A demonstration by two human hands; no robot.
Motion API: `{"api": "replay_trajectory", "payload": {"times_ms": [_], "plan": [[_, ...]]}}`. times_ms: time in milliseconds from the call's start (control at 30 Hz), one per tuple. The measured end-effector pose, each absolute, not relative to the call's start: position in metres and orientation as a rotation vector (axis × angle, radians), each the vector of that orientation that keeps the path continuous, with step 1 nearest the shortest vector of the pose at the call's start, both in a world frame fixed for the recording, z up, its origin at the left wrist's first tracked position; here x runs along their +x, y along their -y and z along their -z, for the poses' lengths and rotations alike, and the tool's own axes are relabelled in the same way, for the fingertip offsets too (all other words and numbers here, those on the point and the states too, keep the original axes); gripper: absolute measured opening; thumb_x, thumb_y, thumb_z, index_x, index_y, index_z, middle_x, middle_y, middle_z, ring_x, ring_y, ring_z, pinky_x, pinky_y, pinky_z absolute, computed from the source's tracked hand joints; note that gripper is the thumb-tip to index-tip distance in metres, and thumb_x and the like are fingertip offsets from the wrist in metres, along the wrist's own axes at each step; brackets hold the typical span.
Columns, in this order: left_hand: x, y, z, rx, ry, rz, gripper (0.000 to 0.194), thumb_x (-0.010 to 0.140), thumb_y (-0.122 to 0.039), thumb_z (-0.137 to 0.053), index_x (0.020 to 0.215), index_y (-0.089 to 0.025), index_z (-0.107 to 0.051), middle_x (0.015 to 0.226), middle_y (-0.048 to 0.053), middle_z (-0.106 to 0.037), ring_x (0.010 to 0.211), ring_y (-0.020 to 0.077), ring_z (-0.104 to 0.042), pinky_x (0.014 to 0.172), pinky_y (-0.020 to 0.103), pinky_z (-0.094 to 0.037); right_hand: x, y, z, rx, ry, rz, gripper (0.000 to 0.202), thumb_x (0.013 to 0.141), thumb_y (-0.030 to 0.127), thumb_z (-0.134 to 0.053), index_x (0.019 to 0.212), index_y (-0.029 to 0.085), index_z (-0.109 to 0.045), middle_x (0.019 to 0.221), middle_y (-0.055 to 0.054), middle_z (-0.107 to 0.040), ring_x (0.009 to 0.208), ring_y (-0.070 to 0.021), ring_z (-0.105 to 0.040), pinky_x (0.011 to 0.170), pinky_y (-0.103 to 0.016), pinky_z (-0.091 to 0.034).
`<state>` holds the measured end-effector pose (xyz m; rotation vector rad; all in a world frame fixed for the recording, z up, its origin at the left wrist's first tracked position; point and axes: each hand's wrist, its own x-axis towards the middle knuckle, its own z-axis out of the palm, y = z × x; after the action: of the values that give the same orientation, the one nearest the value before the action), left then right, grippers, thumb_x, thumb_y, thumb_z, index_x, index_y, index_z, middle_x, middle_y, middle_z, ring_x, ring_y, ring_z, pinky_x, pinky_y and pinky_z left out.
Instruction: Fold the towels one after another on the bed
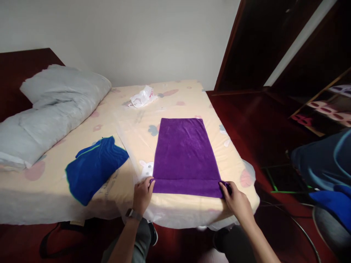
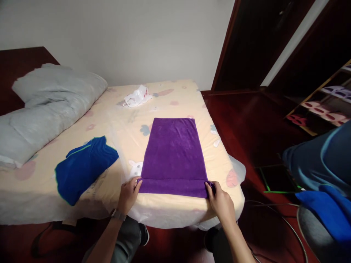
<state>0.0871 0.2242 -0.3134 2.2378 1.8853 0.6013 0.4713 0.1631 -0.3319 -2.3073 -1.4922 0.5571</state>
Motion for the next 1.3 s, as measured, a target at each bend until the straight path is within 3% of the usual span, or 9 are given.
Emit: {"api": "replay_trajectory", "payload": {"times_ms": [133,333,500,733,833,900,1033,1167,1300], "plan": [[0.091,-0.224,0.315,2.322,-1.941,-0.583,0.023,0.1,-0.032,-0.047,0.109,-0.021,-0.066,0.087,0.005,-0.076,0.084,0.0236,-0.072,0.085,0.039,-0.046,0.471,-0.16,0.322,-2.461,1.539,-0.484,0.044,0.099,0.058,-0.03,0.11,0.024,-0.055,0.085,-0.012,-0.075,0.077,-0.0309,-0.072,0.062,-0.032,-0.04],[0.09,-0.227,0.317,2.38,-2.009,-0.612,0.022,0.099,-0.032,-0.05,0.108,-0.021,-0.067,0.075,0.003,-0.073,0.078,0.024,-0.07,0.078,0.037,-0.044,0.47,-0.152,0.312,-2.529,1.631,-0.285,0.04,0.099,0.056,-0.034,0.098,0.023,-0.057,0.079,-0.011,-0.074,0.073,-0.0314,-0.071,0.058,-0.032,-0.037],[0.084,-0.227,0.321,2.415,-1.978,-0.651,0.022,0.1,-0.028,-0.047,0.104,-0.021,-0.067,0.086,0.005,-0.075,0.081,0.0238,-0.071,0.077,0.037,-0.045,0.471,-0.149,0.321,-2.511,1.566,-0.269,0.041,0.098,0.056,-0.037,0.1,0.022,-0.059,0.08,-0.011,-0.074,0.073,-0.031,-0.07,0.058,-0.033,-0.04],[0.096,-0.219,0.309,2.561,-1.86,-0.822,0.019,0.097,-0.027,-0.052,0.106,-0.019,-0.066,0.1,0.011,-0.07,0.097,0.0269,-0.065,0.089,0.043,-0.05,0.474,-0.151,0.325,-2.14,1.485,-0.031,0.049,0.093,0.058,-0.048,0.12,0.019,-0.059,0.1,-0.013,-0.07,0.092,-0.032,-0.066,0.078,-0.044,-0.05],[0.106,-0.213,0.303,2.645,-1.525,-0.675,0.028,0.092,-0.023,-0.056,0.118,-0.021,-0.065,0.115,0.01,-0.067,0.11,0.0271,-0.061,0.098,0.045,-0.05,0.472,-0.148,0.318,-1.895,1.607,0.132,0.041,0.094,0.047,-0.05,0.121,0.018,-0.061,0.119,-0.016,-0.063,0.109,-0.0317,-0.06,0.094,-0.048,-0.048],[0.107,-0.213,0.303,2.658,-1.348,-0.557,0.04,0.088,-0.017,-0.055,0.127,-0.024,-0.061,0.126,0.008,-0.064,0.119,0.0267,-0.058,0.104,0.045,-0.048,0.471,-0.146,0.317,-1.73,1.842,0.055,0.039,0.093,0.038,-0.053,0.128,0.022,-0.058,0.131,-0.013,-0.059,0.12,-0.0293,-0.056,0.101,-0.048,-0.046],[0.092,-0.219,0.31,2.59,-1.311,-0.509,0.055,0.087,-0.009,-0.046,0.137,-0.027,-0.055,0.137,0.005,-0.061,0.127,0.0227,-0.055,0.11,0.043,-0.047,0.476,-0.144,0.332,-1.582,2.188,-0.177,0.053,0.092,0.028,-0.053,0.144,0.026,-0.044,0.143,-0.007,-0.056,0.131,-0.0266,-0.052,0.111,-0.053,-0.041],[0.074,-0.225,0.317,2.519,-1.273,-0.568,0.049,0.094,-0.012,-0.041,0.138,-0.029,-0.054,0.14,0.003,-0.06,0.13,0.0206,-0.055,0.112,0.043,-0.046,0.488,-0.148,0.349,-1.596,2.056,-0.259,0.046,0.093,0.025,-0.048,0.14,0.023,-0.05,0.138,-0.007,-0.061,0.128,-0.0247,-0.056,0.11,-0.05,-0.045],[0.073,-0.228,0.32,2.313,-1.327,-0.694,0.035,0.099,-0.023,-0.043,0.129,-0.027,-0.06,0.134,0.005,-0.064,0.126,0.0207,-0.058,0.11,0.043,-0.047,0.49,-0.153,0.346,-1.672,1.742,-0.434,0.036,0.095,0.036,-0.049,0.126,0.023,-0.062,0.129,-0.007,-0.067,0.119,-0.0236,-0.062,0.106,-0.042,-0.049]]}}
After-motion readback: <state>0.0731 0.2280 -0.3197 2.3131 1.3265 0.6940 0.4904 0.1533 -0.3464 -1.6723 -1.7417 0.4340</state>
